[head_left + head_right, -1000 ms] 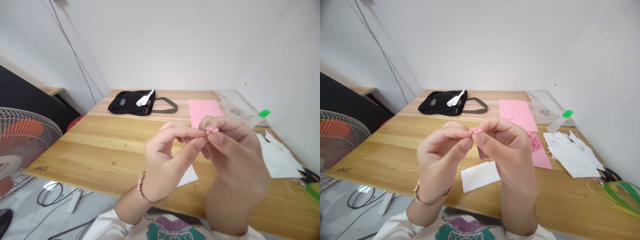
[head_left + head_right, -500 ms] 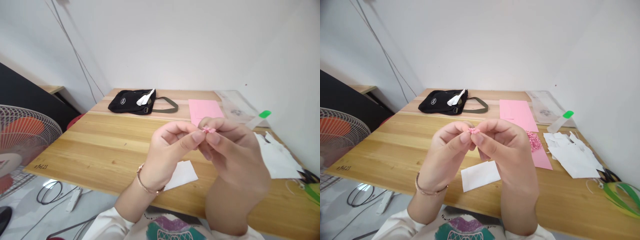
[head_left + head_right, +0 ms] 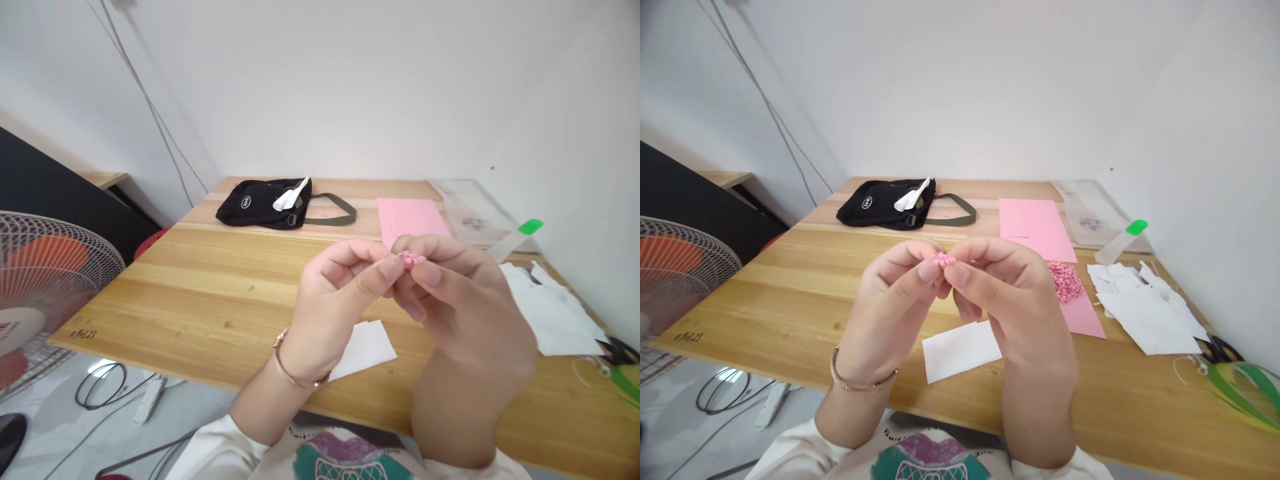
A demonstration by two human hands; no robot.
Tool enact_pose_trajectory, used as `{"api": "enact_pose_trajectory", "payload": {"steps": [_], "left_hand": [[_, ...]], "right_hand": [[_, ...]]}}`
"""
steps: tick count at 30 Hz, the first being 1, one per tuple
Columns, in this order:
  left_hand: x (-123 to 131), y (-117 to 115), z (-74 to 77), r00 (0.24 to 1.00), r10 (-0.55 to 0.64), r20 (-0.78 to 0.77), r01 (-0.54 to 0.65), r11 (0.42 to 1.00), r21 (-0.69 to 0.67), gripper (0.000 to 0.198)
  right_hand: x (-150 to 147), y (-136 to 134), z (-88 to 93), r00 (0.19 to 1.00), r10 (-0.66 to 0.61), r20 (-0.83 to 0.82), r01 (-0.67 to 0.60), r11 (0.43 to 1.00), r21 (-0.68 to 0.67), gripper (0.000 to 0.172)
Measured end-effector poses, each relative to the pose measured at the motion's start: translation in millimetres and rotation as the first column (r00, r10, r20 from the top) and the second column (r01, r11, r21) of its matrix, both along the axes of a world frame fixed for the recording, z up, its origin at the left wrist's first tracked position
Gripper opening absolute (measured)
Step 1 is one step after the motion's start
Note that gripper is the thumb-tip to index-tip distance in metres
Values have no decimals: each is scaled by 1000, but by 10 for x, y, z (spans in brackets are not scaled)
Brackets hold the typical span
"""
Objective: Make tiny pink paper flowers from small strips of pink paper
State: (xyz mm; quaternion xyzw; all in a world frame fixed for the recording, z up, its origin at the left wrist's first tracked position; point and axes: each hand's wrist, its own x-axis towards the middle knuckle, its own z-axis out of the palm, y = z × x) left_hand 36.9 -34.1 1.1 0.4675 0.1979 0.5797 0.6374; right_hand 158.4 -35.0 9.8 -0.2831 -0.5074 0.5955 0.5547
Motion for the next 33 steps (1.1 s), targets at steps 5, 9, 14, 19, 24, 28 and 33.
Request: {"api": "enact_pose_trajectory", "payload": {"steps": [5, 9, 14, 19, 24, 28, 33], "left_hand": [[0, -2, -2, 999, 28, -24, -28, 999, 19, 9], [-7, 3, -24, 995, 71, -68, -68, 997, 45, 8], [11, 29, -58, 969, 225, -104, -208, 966, 152, 4], [39, 72, -80, 883, 451, -130, -396, 865, 309, 6], [42, 119, -122, 754, 654, -52, -524, 648, 554, 10], [30, 133, -138, 697, 717, -8, -544, 537, 645, 12], [29, 125, -134, 678, 735, -11, -550, 517, 656, 10]], "right_hand": [[4, 24, -6, 999, 44, -6, -44, 999, -24, 10], [-6, 27, 4, 1000, 21, -6, -22, 999, -46, 11], [-5, 29, 5, 998, 48, -27, -50, 995, -86, 11], [-1, 37, -5, 998, 60, 20, -59, 996, -69, 14], [-3, 53, -16, 996, 82, 17, -81, 994, -70, 13], [-15, 58, -22, 996, 88, 11, -86, 993, -82, 13], [-39, 49, -14, 997, 81, 3, -80, 994, -79, 14]]}}
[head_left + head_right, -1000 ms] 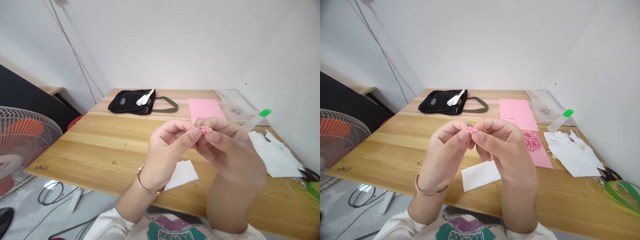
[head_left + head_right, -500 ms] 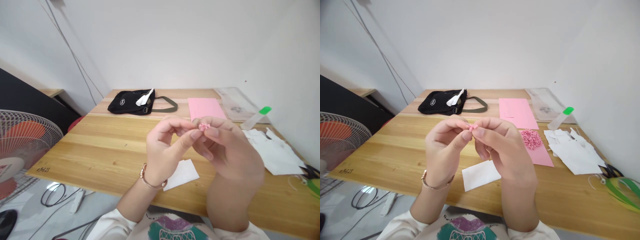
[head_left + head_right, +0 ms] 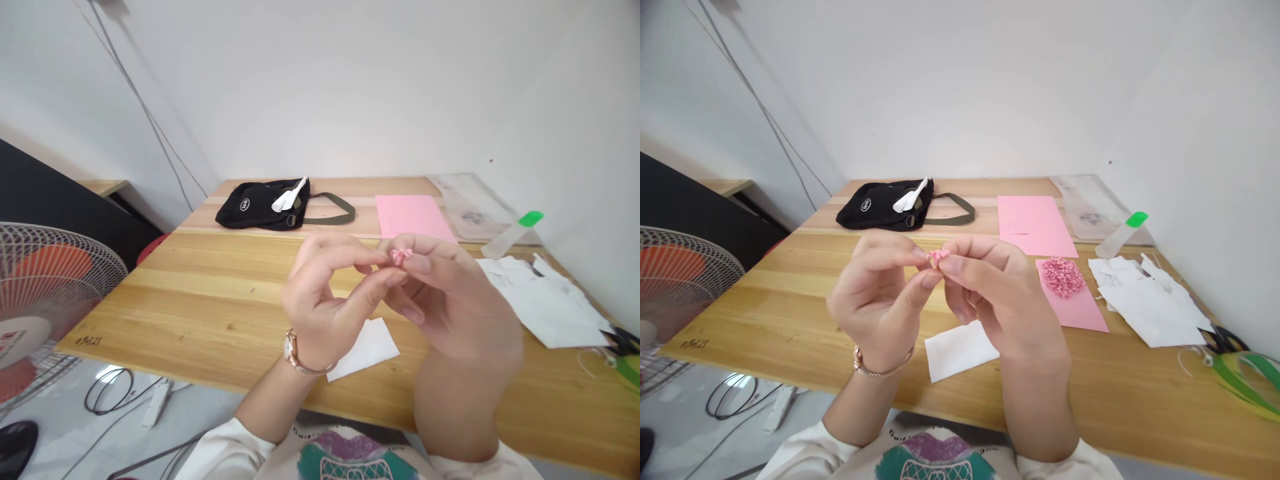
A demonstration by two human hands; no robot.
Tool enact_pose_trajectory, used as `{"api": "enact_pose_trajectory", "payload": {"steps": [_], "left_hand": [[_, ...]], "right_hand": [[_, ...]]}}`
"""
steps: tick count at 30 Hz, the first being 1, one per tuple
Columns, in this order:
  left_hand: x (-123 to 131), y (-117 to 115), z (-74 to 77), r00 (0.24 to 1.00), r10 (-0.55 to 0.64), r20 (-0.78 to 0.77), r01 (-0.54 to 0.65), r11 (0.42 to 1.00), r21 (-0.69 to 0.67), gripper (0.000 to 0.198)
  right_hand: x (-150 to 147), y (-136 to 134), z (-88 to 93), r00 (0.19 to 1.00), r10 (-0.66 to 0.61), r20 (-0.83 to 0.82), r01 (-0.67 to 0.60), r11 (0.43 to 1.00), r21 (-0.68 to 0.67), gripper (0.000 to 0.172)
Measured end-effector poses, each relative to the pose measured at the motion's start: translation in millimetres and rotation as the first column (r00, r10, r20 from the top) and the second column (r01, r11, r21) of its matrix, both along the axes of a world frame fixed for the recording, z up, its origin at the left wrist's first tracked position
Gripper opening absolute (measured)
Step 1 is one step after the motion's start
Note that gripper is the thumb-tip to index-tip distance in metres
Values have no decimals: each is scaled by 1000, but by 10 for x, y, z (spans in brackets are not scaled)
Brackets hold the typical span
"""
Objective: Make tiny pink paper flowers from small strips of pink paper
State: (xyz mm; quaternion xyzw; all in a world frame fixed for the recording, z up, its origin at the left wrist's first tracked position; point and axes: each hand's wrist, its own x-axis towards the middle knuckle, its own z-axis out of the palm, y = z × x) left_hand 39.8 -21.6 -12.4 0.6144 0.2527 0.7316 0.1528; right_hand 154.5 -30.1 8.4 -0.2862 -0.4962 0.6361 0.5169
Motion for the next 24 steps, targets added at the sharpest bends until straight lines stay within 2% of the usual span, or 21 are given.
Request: {"api": "enact_pose_trajectory", "payload": {"steps": [5, 10, 13, 18, 24], "left_hand": [[12, -74, -24, 1000, 7, 1, -7, 1000, -20, 8], [35, -165, -48, 982, 187, -38, -184, 981, 63, 22], [51, -179, -52, 971, 234, -57, -229, 970, 76, 28], [59, -179, -64, 982, 177, -73, -175, 984, 35, 35], [49, -216, -40, 994, 101, -31, -102, 995, -23, 32]], "right_hand": [[-41, -34, 24, 994, -110, -2, 110, 994, -15, 11], [-62, -64, 18, 965, -260, 35, 259, 966, 18, 7], [-71, -76, -1, 954, -298, 43, 296, 954, 48, 7], [-101, -109, -14, 927, -376, 4, 374, 924, 73, 5], [-120, -159, -13, 909, -416, -9, 412, 896, 165, 2]]}}
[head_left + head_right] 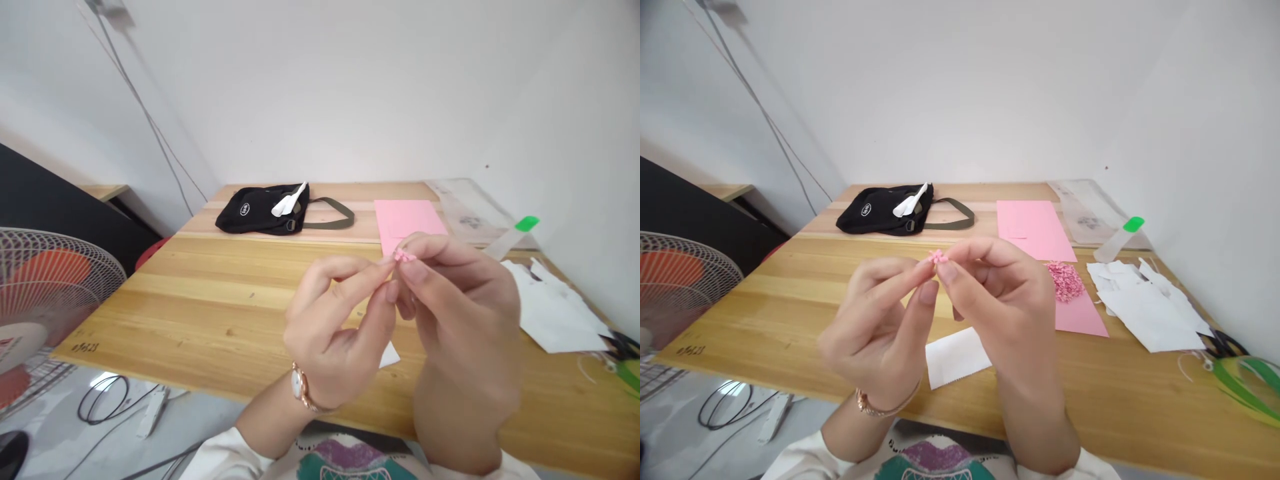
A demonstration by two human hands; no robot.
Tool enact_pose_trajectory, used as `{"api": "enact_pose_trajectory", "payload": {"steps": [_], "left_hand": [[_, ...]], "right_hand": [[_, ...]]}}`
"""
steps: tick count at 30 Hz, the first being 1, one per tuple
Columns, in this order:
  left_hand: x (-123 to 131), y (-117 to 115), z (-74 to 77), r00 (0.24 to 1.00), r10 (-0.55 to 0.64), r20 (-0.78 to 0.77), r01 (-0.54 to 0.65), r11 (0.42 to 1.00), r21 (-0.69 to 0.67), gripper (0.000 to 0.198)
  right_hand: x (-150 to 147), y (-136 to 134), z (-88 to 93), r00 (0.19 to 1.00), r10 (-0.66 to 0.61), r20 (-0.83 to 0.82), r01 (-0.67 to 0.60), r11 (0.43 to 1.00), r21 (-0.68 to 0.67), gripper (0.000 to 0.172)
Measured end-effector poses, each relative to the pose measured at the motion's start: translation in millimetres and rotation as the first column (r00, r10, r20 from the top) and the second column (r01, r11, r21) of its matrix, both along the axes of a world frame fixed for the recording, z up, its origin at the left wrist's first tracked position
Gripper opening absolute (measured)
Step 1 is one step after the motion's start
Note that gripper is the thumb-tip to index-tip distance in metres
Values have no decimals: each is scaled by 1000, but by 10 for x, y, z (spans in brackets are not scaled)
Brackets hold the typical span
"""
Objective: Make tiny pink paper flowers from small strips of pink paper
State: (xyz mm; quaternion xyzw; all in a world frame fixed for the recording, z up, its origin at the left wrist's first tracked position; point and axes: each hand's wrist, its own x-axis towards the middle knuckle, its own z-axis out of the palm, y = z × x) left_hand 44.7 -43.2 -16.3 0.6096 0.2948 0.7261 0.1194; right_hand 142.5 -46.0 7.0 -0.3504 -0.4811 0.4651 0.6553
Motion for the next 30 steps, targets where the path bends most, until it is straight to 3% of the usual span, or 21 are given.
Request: {"api": "enact_pose_trajectory", "payload": {"steps": [6, 15, 19, 24, 30], "left_hand": [[-26, -49, 80, 976, -186, 112, 204, 964, -174, 20], [32, -27, 115, 956, -250, 155, 275, 948, -162, 17], [47, -18, 137, 923, -338, 183, 368, 915, -165, 14], [26, -1, 169, 812, -516, 274, 576, 785, -228, 8], [-30, 62, 226, 594, -640, 487, 804, 489, -339, 6]], "right_hand": [[-14, -48, 12, 993, -77, 84, 65, 988, 139, 7], [79, -51, 29, 992, -70, 103, 55, 989, 137, 8], [151, -43, 31, 995, -43, 95, 31, 992, 123, 10], [216, -27, 20, 995, 20, 103, -31, 994, 107, 10], [233, 30, 24, 975, 200, 97, -207, 976, 66, 11]]}}
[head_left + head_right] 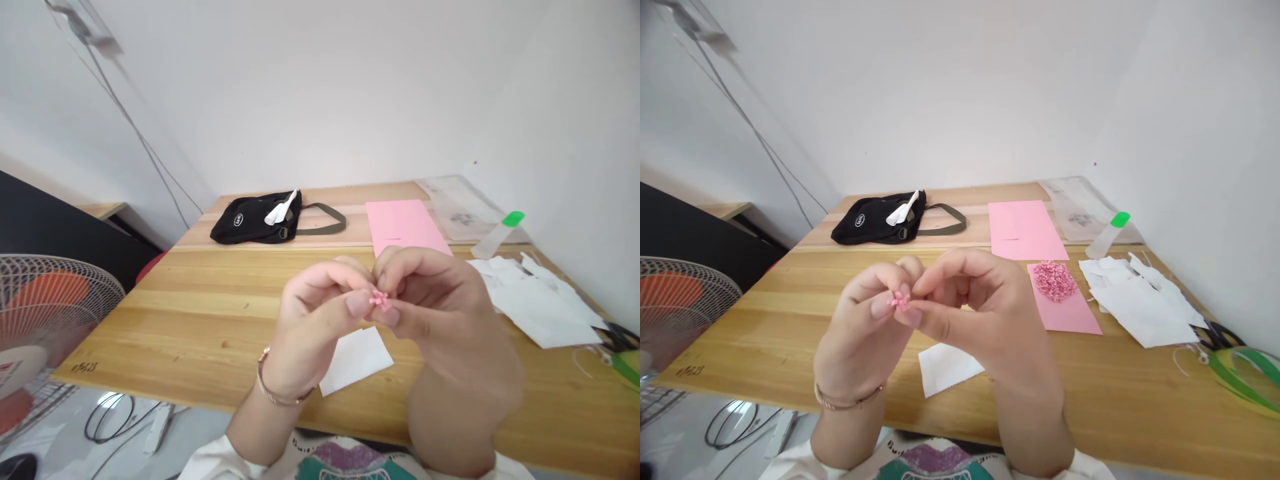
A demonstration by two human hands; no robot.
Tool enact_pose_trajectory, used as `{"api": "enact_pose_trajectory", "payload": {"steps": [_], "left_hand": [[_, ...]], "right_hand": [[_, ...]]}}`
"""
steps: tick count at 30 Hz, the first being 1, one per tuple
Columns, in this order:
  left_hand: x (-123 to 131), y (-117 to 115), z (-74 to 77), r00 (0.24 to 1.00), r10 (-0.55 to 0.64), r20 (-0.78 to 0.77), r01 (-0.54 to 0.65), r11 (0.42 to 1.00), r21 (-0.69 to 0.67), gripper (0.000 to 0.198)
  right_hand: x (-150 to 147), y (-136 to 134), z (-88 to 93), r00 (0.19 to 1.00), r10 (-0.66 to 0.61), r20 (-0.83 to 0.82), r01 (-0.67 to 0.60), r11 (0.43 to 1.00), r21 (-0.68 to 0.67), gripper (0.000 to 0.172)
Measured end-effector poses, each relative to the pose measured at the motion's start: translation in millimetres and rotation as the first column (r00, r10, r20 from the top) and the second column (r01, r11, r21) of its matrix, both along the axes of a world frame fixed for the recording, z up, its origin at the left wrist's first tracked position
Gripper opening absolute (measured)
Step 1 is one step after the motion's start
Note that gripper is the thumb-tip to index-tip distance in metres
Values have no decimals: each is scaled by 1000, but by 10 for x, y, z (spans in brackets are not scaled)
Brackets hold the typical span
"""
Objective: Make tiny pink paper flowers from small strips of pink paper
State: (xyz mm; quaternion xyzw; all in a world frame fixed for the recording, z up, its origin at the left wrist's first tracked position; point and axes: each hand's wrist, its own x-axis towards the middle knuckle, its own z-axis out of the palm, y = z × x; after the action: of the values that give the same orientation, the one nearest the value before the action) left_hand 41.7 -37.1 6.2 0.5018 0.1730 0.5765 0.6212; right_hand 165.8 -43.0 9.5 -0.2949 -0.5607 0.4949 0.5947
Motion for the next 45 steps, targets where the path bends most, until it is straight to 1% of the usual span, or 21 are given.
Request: {"api": "enact_pose_trajectory", "payload": {"steps": [2, 4, 7, 12, 18, 25, 34, 38, 45], "left_hand": [[-28, 25, 10, 999, -46, -21, 45, 998, -38, 7], [-52, 38, 15, 997, -55, -52, 52, 997, -59, 8], [-66, 28, 20, 996, -34, -78, 28, 997, -79, 8], [-31, -22, 26, 997, 6, -75, -15, 992, -122, 9], [17, -44, 51, 999, 3, -43, -10, 987, -163, 13], [36, -35, 54, 1000, -8, -5, 7, 986, -165, 14], [58, -49, 34, 999, 41, -16, -43, 988, -150, 13], [60, -51, 31, 998, 55, -25, -58, 988, -143, 14], [42, -42, 17, 999, 12, -33, -16, 992, -124, 14]], "right_hand": [[-4, 16, 5, 1000, 29, -8, -29, 999, -19, 13], [-9, 25, 8, 999, 37, -17, -37, 999, -31, 13], [-20, 30, 10, 998, 51, -27, -52, 998, -39, 11], [-37, 26, 13, 998, 40, -44, -42, 998, -45, 10], [-35, 32, 10, 999, 32, -23, -34, 996, -82, 9], [-36, 42, -2, 1000, 18, -23, -20, 995, -94, 9], [-50, 37, 6, 1000, -1, -24, -2, 994, -110, 10], [-49, 41, 10, 999, 18, -43, -23, 993, -116, 9], [-23, 51, 14, 995, 87, -53, -92, 990, -110, 11]]}}
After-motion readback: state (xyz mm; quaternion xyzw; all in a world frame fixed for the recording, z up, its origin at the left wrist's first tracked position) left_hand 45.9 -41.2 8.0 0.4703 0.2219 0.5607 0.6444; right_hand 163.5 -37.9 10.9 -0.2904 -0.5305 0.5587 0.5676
